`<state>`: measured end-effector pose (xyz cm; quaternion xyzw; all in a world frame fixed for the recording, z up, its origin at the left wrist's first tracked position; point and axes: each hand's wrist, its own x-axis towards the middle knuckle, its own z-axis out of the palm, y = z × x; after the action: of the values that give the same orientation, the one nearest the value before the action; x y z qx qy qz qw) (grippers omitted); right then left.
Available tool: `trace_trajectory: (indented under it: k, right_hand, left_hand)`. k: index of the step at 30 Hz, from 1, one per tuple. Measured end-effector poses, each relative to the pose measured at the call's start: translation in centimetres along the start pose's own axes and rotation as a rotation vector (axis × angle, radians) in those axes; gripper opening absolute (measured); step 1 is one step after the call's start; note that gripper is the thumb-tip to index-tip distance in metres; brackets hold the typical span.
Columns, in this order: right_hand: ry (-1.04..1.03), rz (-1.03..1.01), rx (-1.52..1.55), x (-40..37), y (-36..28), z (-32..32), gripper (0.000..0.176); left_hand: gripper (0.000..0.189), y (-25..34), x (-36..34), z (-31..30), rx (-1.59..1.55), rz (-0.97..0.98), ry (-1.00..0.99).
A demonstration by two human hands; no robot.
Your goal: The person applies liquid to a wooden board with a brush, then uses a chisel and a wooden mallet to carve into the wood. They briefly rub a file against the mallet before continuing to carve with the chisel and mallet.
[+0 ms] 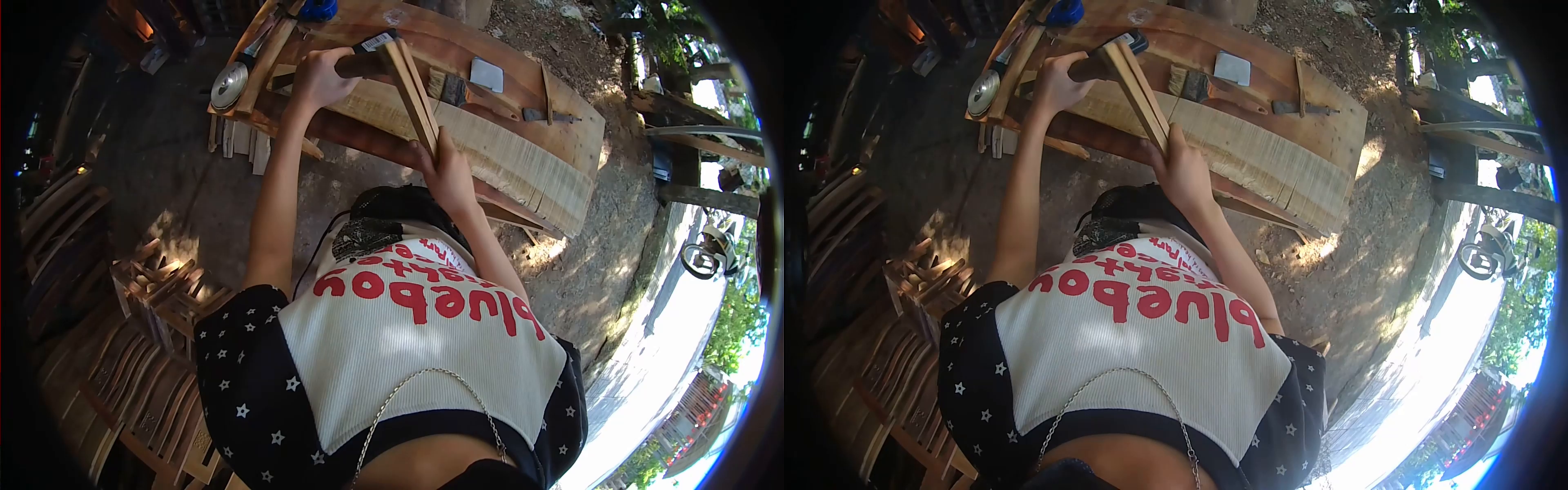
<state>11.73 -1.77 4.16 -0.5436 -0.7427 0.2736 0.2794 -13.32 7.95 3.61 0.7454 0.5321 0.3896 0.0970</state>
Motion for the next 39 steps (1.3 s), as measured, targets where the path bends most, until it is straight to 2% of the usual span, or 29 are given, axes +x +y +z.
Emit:
trace_trajectory:
  k: [3, 6, 7, 8, 11, 12, 13, 15, 17, 19, 20, 22, 26, 29, 31, 32, 34, 35, 38, 39]
  right_hand:
    - [0.027, 0.001, 0.04, -0.6, 0.9, -0.8, 0.038]
    - [0.088, 0.093, 0.129, -1.6, 1.1, -3.6, 0.036]
    - [0.102, 0.147, 0.199, -1.9, 1.6, -4.5, 0.036]
    - [0.17, 0.098, 0.147, -2.4, 2.5, -5.0, 0.035]
    - [0.277, 0.183, 0.176, -4.6, 4.6, -7.1, 0.035]
    - [0.277, 0.304, 0.239, -5.4, 4.1, -8.3, 0.035]
    - [0.292, 0.315, 0.151, -6.5, 6.4, -8.7, 0.035]
    - [0.401, 0.349, 0.152, -8.4, 7.6, -10.5, 0.033]
    - [0.533, 0.4, 0.241, -10.3, 9.3, -12.4, 0.03]
    - [0.67, 0.391, 0.297, -11.5, 8.0, -15.2, 0.025]
    - [0.76, 0.445, 0.414, -12.6, 9.0, -16.0, 0.024]
    - [0.908, 0.341, 0.382, -13.9, 9.3, -18.2, 0.029]
    - [1.28, 0.382, 0.482, -13.9, 8.1, -19.6, 0.041]
    - [1.156, 0.349, 0.576, -13.2, 8.6, -15.1, 0.033]
    - [0.435, 0.451, 0.318, -14.3, 10.9, -12.1, 0.027]
    - [0.435, 0.446, 0.321, -14.0, 10.6, -12.3, 0.027]
    - [0.47, 0.459, 0.538, -13.1, 9.4, -13.4, 0.023]
    - [0.568, 0.384, 0.668, -12.7, 9.1, -14.6, 0.023]
    - [0.982, 0.222, 0.776, -11.0, 8.4, -14.9, 0.02]
    - [0.974, 0.215, 0.781, -10.9, 8.4, -13.4, 0.02]
  left_hand:
    - [0.021, -0.2, 0.3, -0.4, 0.109, -0.013, -0.001]
    - [0.025, 0.5, 0.6, 0.1, 0.124, -0.087, -0.117]
    - [0.023, 0.9, 0.7, 0.8, 0.083, -0.049, -0.055]
    - [0.021, 1.6, 0.9, 1.4, 0.039, -0.01, 0.006]
    - [0.018, 7.4, 1.4, 4.4, -0.05, 0.087, -0.08]
    - [0.017, 9.0, 1.1, 6.3, -0.089, 0.114, -0.126]
    - [0.016, 10.7, 0.7, 8.3, -0.127, 0.141, -0.172]
    - [0.015, 15.8, -0.2, 11.3, -0.219, 0.227, -0.268]
    - [0.016, 20.3, -1.3, 14.3, -0.274, 0.303, -0.45]
    - [0.015, 23.7, -1.9, 16.7, -0.329, 0.365, -0.467]
    - [0.015, 24.1, -2.0, 17.4, -0.335, 0.362, -0.467]
    - [0.014, 24.6, -1.9, 18.5, -0.322, 0.326, -0.505]
    - [0.013, 22.8, -1.0, 17.8, -0.228, 0.245, -0.476]
    - [0.013, 21.7, -0.4, 17.8, -0.152, 0.171, -0.361]
    - [0.014, 21.1, 0.0, 17.7, -0.187, 0.171, -0.211]
    - [0.017, 20.8, 0.2, 17.4, -0.171, 0.145, -0.215]
    - [0.017, 19.9, 0.7, 16.9, -0.115, 0.127, -0.236]
    - [0.018, 19.5, 0.6, 16.7, -0.065, 0.104, -0.264]
    - [0.017, 18.2, 1.0, 15.9, -0.095, 0.056, -0.211]
    - [0.017, 18.0, 1.2, 15.5, -0.088, 0.052, -0.203]
